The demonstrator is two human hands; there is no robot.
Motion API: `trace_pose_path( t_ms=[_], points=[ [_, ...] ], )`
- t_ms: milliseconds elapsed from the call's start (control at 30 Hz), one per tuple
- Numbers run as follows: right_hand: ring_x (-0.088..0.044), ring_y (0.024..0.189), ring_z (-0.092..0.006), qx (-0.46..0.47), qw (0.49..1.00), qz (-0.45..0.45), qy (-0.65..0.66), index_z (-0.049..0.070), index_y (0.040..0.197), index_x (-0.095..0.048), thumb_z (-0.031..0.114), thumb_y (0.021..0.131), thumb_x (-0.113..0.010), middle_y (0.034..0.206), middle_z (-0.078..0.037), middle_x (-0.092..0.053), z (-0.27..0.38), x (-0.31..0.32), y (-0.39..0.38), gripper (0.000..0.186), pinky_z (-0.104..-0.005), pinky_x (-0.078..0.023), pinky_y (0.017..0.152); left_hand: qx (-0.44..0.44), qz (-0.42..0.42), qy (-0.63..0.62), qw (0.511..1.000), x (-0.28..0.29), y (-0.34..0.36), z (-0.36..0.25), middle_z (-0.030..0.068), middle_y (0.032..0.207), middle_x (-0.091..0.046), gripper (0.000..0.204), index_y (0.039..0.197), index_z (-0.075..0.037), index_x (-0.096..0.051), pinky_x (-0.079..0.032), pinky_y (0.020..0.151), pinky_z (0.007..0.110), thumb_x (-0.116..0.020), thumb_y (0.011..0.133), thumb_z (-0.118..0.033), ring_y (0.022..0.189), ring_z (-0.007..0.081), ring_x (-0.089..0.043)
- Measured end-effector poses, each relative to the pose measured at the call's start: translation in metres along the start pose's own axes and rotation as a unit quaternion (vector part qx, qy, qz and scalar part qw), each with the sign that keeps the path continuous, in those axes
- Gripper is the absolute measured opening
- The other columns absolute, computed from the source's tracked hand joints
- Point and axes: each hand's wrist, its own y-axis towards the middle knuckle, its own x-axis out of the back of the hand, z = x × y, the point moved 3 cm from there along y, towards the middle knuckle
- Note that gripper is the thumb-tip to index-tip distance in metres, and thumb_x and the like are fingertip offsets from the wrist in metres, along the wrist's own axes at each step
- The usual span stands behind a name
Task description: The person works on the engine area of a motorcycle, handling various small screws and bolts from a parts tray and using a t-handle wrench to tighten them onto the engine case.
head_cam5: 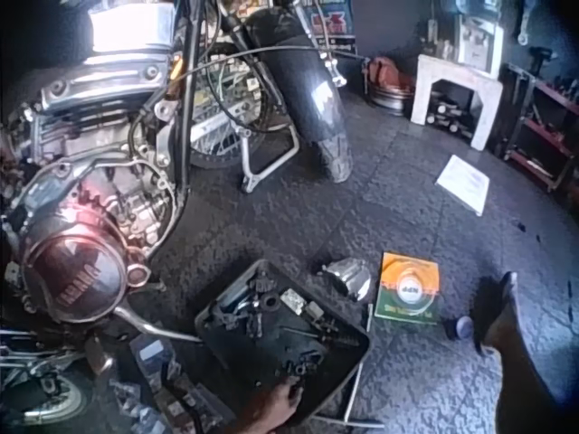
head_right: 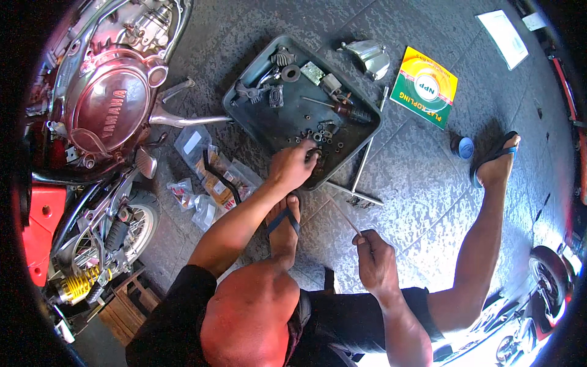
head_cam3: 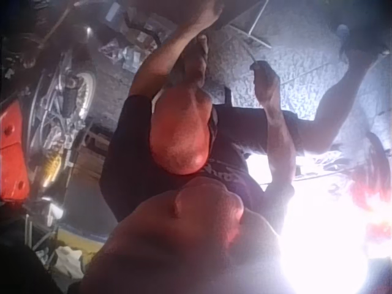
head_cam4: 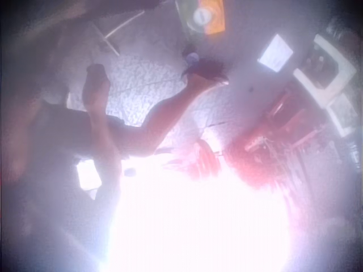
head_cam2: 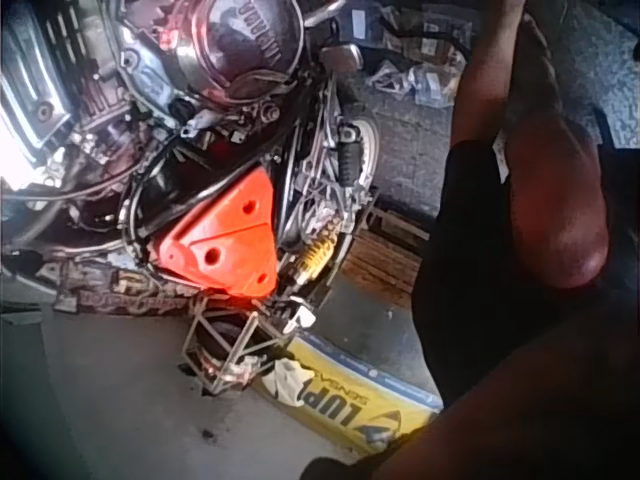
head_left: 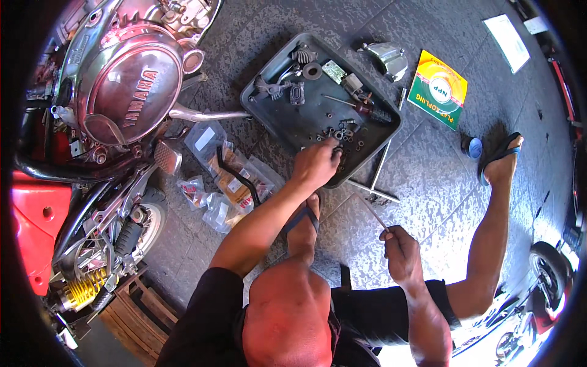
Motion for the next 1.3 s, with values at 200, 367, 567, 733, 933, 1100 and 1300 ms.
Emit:
trace_pose_path(
  t_ms=[200, 367, 567, 733, 933, 1100, 1300],
  points=[
    [-0.051, 0.059, -0.0181, 0.009, 0.999, -0.020, -0.035, -0.004, 0.092, -0.062, 0.012, 0.097, -0.051, 0.065, -0.018, -0.057, 0.006, 0.001, 0.002, 0.020, -0.0352, -0.043, 0.058, 0.038, 0.122, 0.073, 0.989, -0.032, 0.020, 0.010, 0.0194, 0.081, -0.069, 0.015, 0.090, -0.005, -0.067, -0.054, 0.067, 0.051, -0.060, 0.085, -0.018, 0.075, 0.0396, -0.068],
    [-0.040, 0.054, -0.0096, 0.053, 0.994, -0.092, 0.009, -0.003, 0.089, -0.063, 0.009, 0.094, -0.047, 0.058, -0.005, -0.049, 0.001, 0.013, 0.006, 0.021, -0.0314, -0.033, 0.050, -0.098, 0.073, -0.033, 0.992, -0.016, 0.015, -0.009, 0.0162, 0.081, -0.066, 0.014, 0.094, -0.008, -0.063, -0.052, 0.066, 0.048, -0.062, 0.087, -0.020, 0.074, 0.0367, -0.066],
    [-0.033, 0.048, -0.0034, 0.070, 0.989, -0.131, 0.027, 0.000, 0.084, -0.064, 0.017, 0.094, -0.049, 0.052, 0.005, -0.039, 0.026, 0.025, 0.007, 0.025, -0.0270, -0.022, 0.045, -0.257, 0.060, -0.166, 0.950, 0.036, -0.010, -0.065, 0.0086, 0.089, -0.066, 0.020, 0.102, -0.010, -0.058, -0.054, 0.068, 0.038, -0.068, 0.086, -0.016, 0.082, 0.0274, -0.067],
    [-0.037, 0.047, -0.0065, 0.106, 0.986, -0.130, -0.018, 0.000, 0.082, -0.065, 0.020, 0.093, -0.049, 0.051, 0.002, -0.042, 0.045, 0.034, 0.004, 0.027, -0.0292, -0.026, 0.045, -0.327, 0.039, -0.146, 0.933, 0.055, -0.007, -0.071, 0.0085, 0.090, -0.066, 0.023, 0.104, -0.008, -0.057, -0.054, 0.069, 0.038, -0.069, 0.086, -0.015, 0.084, 0.0272, -0.067],
    [-0.067, 0.085, -0.0241, 0.124, 0.986, -0.046, -0.098, 0.012, 0.130, -0.062, 0.023, 0.087, -0.063, 0.095, -0.012, -0.071, 0.033, 0.050, 0.007, 0.044, -0.0383, -0.052, 0.088, -0.395, 0.067, -0.076, 0.913, 0.066, -0.011, -0.077, 0.0103, 0.084, -0.061, 0.019, 0.105, -0.005, -0.056, -0.053, 0.066, 0.040, -0.059, 0.090, -0.016, 0.080, 0.0283, -0.065],
    [-0.034, 0.051, -0.0062, 0.142, 0.984, -0.086, -0.070, -0.001, 0.080, -0.067, 0.022, 0.091, -0.051, 0.053, 0.003, -0.043, 0.054, 0.037, 0.000, 0.030, -0.0299, -0.026, 0.048, -0.424, 0.044, 0.000, 0.905, 0.068, -0.028, -0.071, 0.0091, 0.075, -0.054, 0.016, 0.095, -0.004, -0.054, -0.050, 0.061, 0.039, -0.050, 0.089, -0.017, 0.073, 0.0267, -0.060],
    [-0.033, 0.045, -0.0033, 0.035, 0.993, 0.003, 0.115, -0.002, 0.081, -0.063, 0.022, 0.088, -0.053, 0.054, 0.005, -0.040, 0.037, 0.020, -0.004, 0.027, -0.0227, -0.023, 0.041, -0.413, -0.038, 0.032, 0.909, 0.106, -0.058, -0.070, 0.0066, 0.072, -0.053, 0.012, 0.085, -0.006, -0.052, -0.048, 0.056, 0.038, -0.053, 0.088, -0.018, 0.066, 0.0249, -0.057]
  ],
)
